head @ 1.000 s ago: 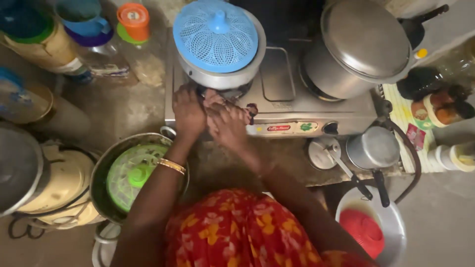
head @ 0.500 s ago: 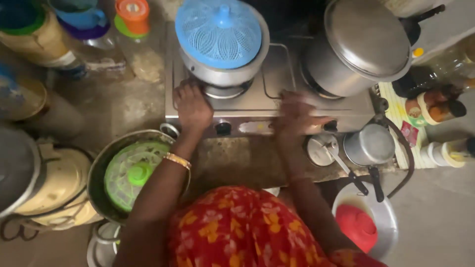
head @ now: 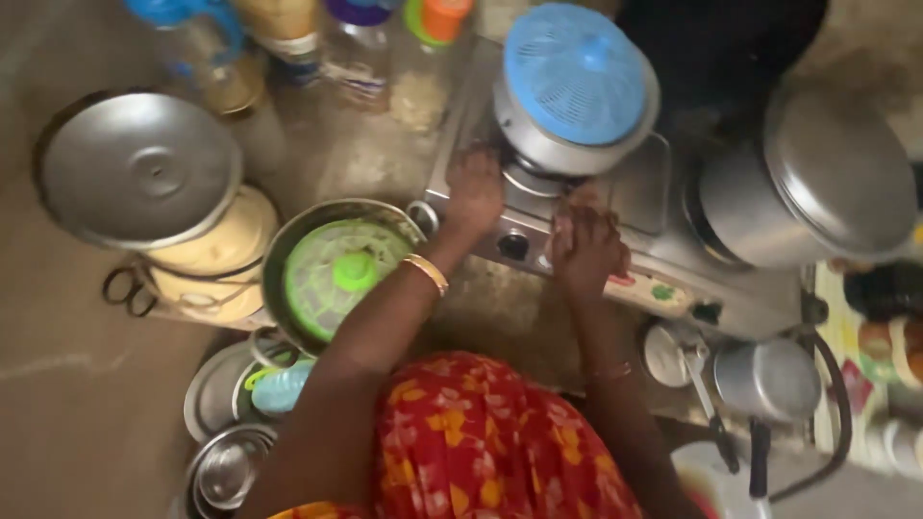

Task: Prepare food on a gas stove and clean the kitchen counter.

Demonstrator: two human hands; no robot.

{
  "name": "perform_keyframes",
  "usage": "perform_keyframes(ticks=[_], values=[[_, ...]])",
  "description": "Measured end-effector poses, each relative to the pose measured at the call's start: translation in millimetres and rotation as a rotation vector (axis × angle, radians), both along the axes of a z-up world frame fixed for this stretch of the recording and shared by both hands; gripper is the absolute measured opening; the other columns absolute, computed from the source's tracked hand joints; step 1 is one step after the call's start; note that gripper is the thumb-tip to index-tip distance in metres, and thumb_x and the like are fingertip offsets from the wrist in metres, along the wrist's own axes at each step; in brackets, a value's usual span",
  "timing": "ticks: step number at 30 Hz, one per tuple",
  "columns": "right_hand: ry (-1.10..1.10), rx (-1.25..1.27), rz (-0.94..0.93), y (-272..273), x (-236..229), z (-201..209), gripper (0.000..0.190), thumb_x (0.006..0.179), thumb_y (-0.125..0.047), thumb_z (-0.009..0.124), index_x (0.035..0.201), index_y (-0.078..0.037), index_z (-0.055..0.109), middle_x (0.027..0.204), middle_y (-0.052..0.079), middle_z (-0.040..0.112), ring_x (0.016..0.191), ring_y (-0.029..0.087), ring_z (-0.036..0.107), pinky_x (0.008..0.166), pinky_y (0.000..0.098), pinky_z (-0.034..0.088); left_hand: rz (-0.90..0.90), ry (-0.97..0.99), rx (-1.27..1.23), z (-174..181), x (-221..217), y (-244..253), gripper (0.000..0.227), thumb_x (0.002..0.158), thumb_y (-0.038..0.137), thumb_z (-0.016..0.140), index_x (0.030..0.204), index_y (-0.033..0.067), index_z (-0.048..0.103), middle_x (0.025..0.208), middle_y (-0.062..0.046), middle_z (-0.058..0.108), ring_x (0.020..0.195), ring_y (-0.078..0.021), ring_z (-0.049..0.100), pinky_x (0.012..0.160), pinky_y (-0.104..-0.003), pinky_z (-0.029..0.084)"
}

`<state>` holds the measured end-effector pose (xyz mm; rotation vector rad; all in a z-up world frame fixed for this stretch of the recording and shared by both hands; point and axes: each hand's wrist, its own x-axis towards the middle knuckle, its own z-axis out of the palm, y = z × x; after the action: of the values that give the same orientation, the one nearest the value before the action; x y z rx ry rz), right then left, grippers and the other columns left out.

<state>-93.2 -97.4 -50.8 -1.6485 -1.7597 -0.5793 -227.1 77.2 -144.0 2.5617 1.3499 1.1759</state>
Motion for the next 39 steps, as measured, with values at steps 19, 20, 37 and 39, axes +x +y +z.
perform_keyframes(ticks=[19, 20, 37, 39], values=[[-0.067, -0.42, 0.551, 77, -19, -4, 0.057, 0.081, -0.021, 0.066, 0.137, -0.01, 0.061, 0.143, 0.013, 0.058, 0.136, 0.036, 0.05, 0.112, 0.0506, 0.038, -0.644, -1.646, -0.8, -26, -21, 75, 0.042, 0.096, -0.002, 0.058, 0.138, -0.0067, 0.058, 0.141, -0.013, 0.063, 0.127, -0.0179, 0.059, 0.109, -0.032, 0.044], [-0.073, -0.397, 0.584, 65, -2, -5, 0.05, 0.083, -0.026, 0.068, 0.131, -0.013, 0.064, 0.139, 0.01, 0.061, 0.132, 0.032, 0.057, 0.11, 0.0508, 0.043, -0.621, -1.58, -0.82, -28, -19, 70, 0.044, 0.095, -0.001, 0.058, 0.139, -0.0042, 0.059, 0.141, -0.013, 0.064, 0.132, -0.0191, 0.059, 0.11, -0.032, 0.044], [0.669, -0.028, 0.268, -10, 23, 15, 0.027, 0.105, -0.028, 0.06, 0.119, -0.006, 0.053, 0.1, 0.01, 0.059, 0.073, 0.026, 0.056, 0.062, 0.0396, 0.046, -0.645, -1.323, -0.663, -31, 14, 67, 0.026, 0.106, 0.007, 0.06, 0.129, -0.0037, 0.065, 0.127, -0.011, 0.072, 0.122, -0.0186, 0.066, 0.111, -0.034, 0.05], [0.493, -0.043, 0.244, 9, -8, 8, 0.028, 0.102, -0.026, 0.06, 0.122, -0.007, 0.056, 0.107, 0.011, 0.061, 0.085, 0.027, 0.057, 0.073, 0.0418, 0.046, -0.641, -1.315, -0.685, -27, 13, 66, 0.025, 0.107, 0.009, 0.061, 0.127, -0.0047, 0.067, 0.125, -0.012, 0.073, 0.12, -0.0191, 0.067, 0.11, -0.034, 0.05]])
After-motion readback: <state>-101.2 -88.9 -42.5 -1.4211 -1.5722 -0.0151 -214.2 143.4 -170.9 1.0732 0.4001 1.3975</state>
